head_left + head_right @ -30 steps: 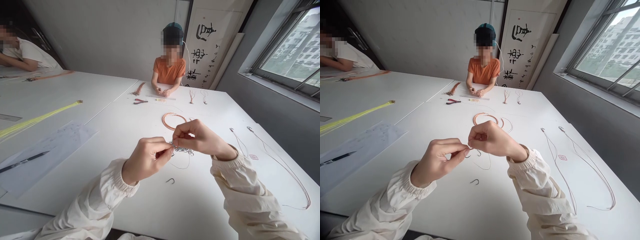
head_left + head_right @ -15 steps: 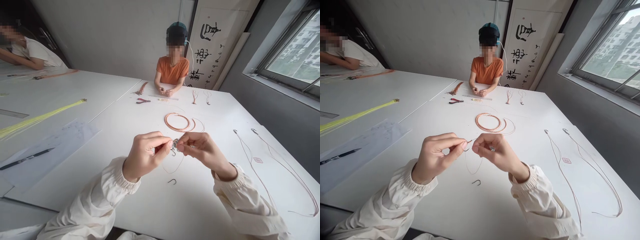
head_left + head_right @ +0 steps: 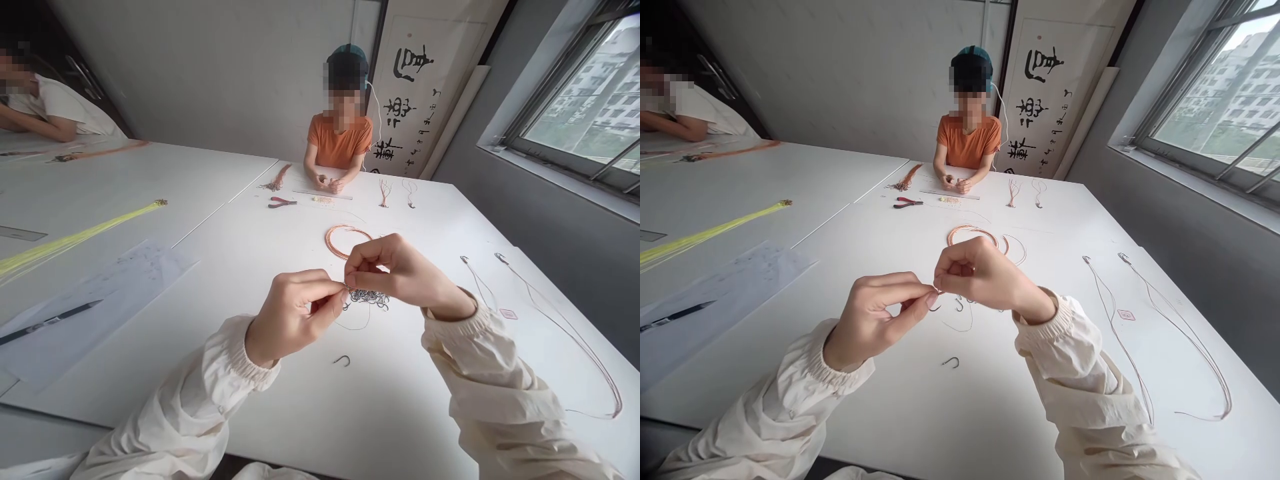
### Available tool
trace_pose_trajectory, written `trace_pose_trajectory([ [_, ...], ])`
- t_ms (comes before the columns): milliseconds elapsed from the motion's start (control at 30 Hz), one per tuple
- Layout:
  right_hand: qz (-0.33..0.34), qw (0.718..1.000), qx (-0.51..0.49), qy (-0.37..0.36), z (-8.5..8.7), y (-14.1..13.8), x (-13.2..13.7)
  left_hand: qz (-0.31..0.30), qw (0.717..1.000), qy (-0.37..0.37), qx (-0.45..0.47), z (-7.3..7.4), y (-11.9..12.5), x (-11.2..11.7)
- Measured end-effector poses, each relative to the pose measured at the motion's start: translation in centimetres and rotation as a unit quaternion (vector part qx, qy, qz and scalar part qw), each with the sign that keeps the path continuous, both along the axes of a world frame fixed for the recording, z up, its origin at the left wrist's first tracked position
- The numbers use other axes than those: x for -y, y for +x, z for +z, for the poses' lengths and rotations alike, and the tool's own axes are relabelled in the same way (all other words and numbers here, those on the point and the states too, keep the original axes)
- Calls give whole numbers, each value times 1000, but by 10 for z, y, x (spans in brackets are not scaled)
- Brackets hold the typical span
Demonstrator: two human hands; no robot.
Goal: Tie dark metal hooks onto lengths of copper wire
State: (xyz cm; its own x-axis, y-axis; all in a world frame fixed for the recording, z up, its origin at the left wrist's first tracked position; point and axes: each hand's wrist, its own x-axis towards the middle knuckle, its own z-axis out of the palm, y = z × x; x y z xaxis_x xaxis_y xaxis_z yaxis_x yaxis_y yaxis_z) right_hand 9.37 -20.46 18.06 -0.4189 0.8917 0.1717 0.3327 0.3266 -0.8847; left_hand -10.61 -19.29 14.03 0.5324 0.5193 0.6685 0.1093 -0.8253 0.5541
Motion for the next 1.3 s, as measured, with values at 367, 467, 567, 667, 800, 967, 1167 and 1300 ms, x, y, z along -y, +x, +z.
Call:
trace_pose_trajectory([
  [367,-12,990,-130,-45,-35,-1,8,48,998,20,37,1,-3,-4],
  [467,-83,988,-28,125,-33,-7,28,55,998,21,31,-1,-2,-6],
  [567,-103,958,62,260,-25,-10,38,43,999,23,19,-4,0,-7],
  [667,-94,948,97,287,-13,-10,35,32,999,26,8,-5,2,-7],
  [800,-60,981,81,163,1,-4,16,19,999,29,10,-5,3,-5],
  [967,43,997,-20,-59,1,5,-14,8,999,25,19,-2,3,-2],
  [1167,109,972,-141,-151,-21,10,-24,17,998,27,48,0,1,0],
  [1300,52,976,-170,-129,-29,4,-4,45,997,28,55,0,-1,-3],
])
